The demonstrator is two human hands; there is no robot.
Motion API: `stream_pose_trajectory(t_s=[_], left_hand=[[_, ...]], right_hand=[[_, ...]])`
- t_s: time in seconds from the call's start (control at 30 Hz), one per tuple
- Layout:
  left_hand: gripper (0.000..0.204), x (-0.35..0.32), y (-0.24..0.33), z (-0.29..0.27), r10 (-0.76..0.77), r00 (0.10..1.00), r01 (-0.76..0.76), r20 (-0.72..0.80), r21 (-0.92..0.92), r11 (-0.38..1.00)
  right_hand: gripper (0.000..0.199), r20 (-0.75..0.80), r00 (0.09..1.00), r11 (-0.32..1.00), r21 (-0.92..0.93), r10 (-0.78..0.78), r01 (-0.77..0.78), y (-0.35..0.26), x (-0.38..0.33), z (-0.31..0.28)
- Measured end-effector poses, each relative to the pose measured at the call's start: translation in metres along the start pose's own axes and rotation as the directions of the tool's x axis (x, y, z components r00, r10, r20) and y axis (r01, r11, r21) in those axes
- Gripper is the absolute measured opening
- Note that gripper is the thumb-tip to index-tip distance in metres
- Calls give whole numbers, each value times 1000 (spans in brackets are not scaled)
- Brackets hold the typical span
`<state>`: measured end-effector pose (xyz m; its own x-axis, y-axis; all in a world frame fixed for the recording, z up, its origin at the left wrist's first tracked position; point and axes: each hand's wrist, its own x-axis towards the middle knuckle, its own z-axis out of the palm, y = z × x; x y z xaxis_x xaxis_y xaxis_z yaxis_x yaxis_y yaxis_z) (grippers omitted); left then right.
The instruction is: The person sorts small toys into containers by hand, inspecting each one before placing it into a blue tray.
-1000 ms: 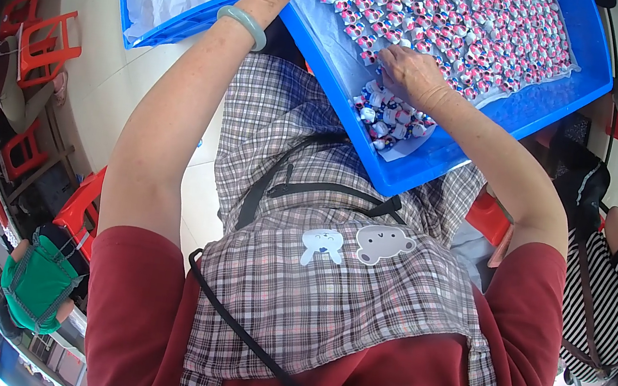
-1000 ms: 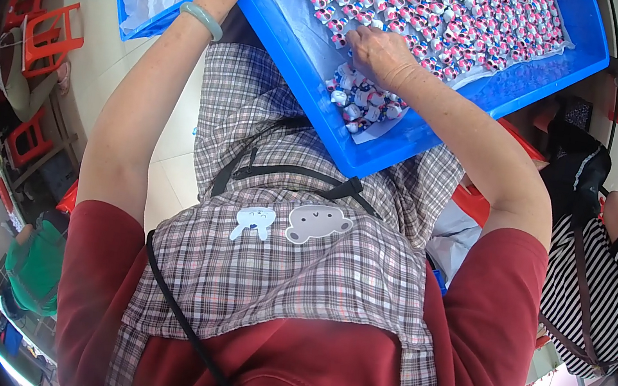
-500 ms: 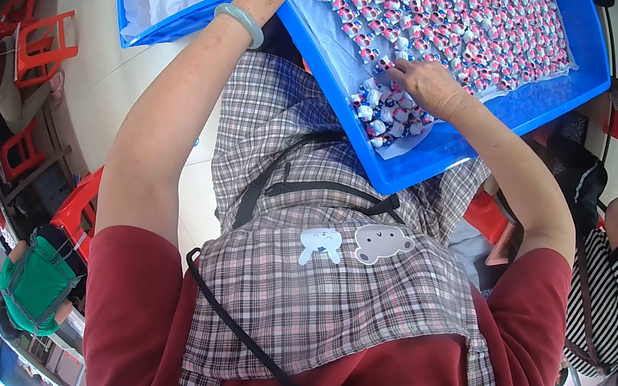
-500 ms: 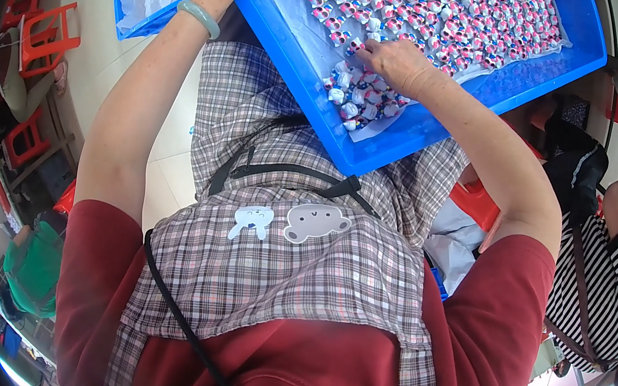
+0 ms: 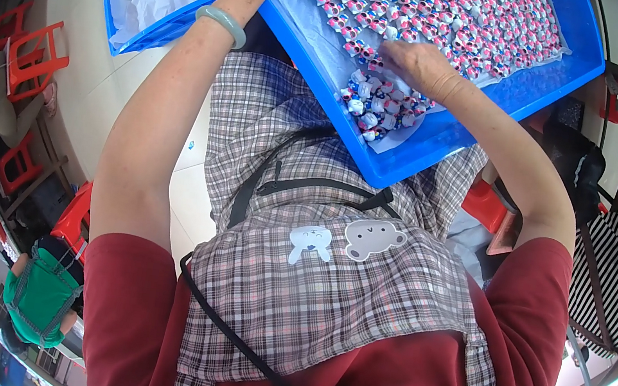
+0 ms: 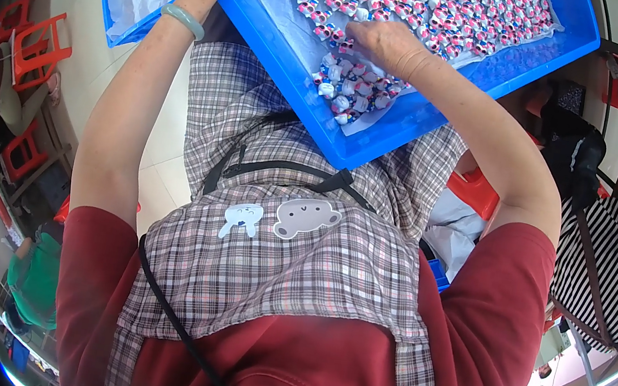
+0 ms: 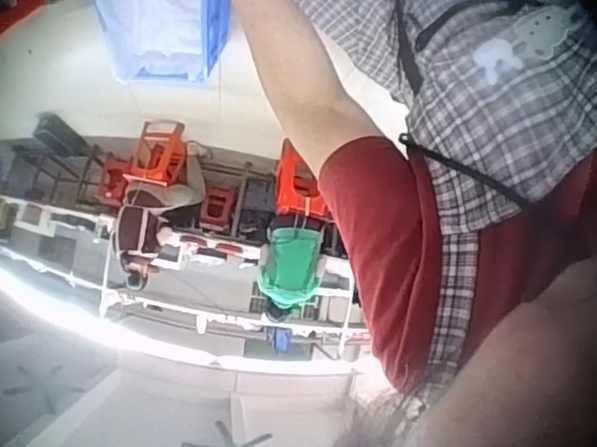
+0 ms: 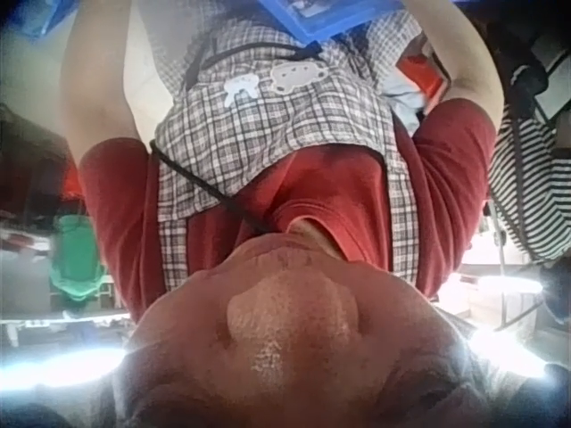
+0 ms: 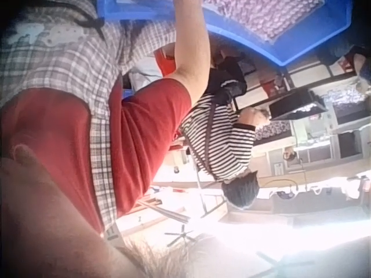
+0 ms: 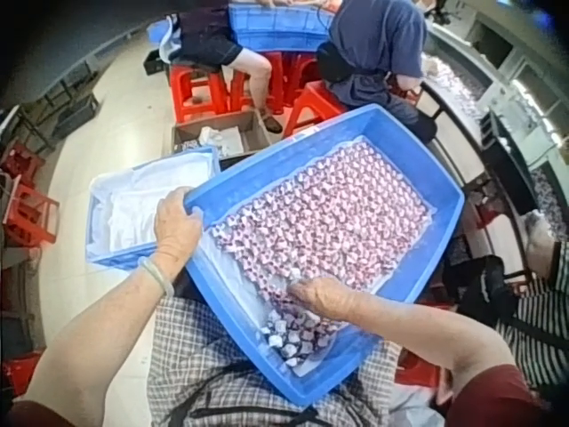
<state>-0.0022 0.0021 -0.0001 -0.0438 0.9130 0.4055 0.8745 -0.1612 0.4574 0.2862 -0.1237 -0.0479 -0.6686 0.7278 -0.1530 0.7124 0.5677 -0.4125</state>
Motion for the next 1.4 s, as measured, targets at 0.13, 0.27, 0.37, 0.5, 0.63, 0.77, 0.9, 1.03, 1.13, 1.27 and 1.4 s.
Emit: stream_pose_trajectory(t_s=[0.13,0.27,0.37,0.5,0.63,0.77,0.9,1.03,1.13,1.27,1.4], left_hand=[[34,-2,-2,-1,13,1000,-13,-22,-15,1000],[34,-1,4,-3,-14,1000,14,2,0,1000],[35,-1,2,-3,-19,1000,19,13,-8,1000],[35,-3,3,-1,-14,1000,14,-6,-6,1000],[33,-2,1,-1,-9,1000,9,8,0,1000],[33,-1,3,-3,-15,1000,15,13,-13,1000],[32,-1,2,-2,-23,1000,23,7,-6,1000],[32,0,2,-4,10,1000,-10,12,-14,1000],[32,0,4,-3,-24,999,24,22,-16,1000],[33,0,2,-2,-15,1000,15,16,-9,1000],[34,-2,-1,0,-4,1000,4,-8,-14,1000]], right_hand=[[14,32,984,984,11,177,-177,17,-17,-25],[14,225,959,981,-128,173,-147,21,-43,-25],[15,292,938,973,-185,187,-136,3,-51,-27],[20,370,891,950,-260,264,-173,-12,-44,-10],[21,370,907,975,-168,201,-147,-10,-43,6],[29,403,894,981,-68,195,-183,-1,-41,-1],[24,245,952,980,38,182,-197,-5,-32,-19],[30,196,962,980,21,192,-199,-12,-26,-11],[36,206,968,990,-22,140,-138,-12,-29,1],[41,160,976,985,-111,148,-131,-15,-30,0],[35,177,971,981,-135,159,-136,-21,-20,-3]])
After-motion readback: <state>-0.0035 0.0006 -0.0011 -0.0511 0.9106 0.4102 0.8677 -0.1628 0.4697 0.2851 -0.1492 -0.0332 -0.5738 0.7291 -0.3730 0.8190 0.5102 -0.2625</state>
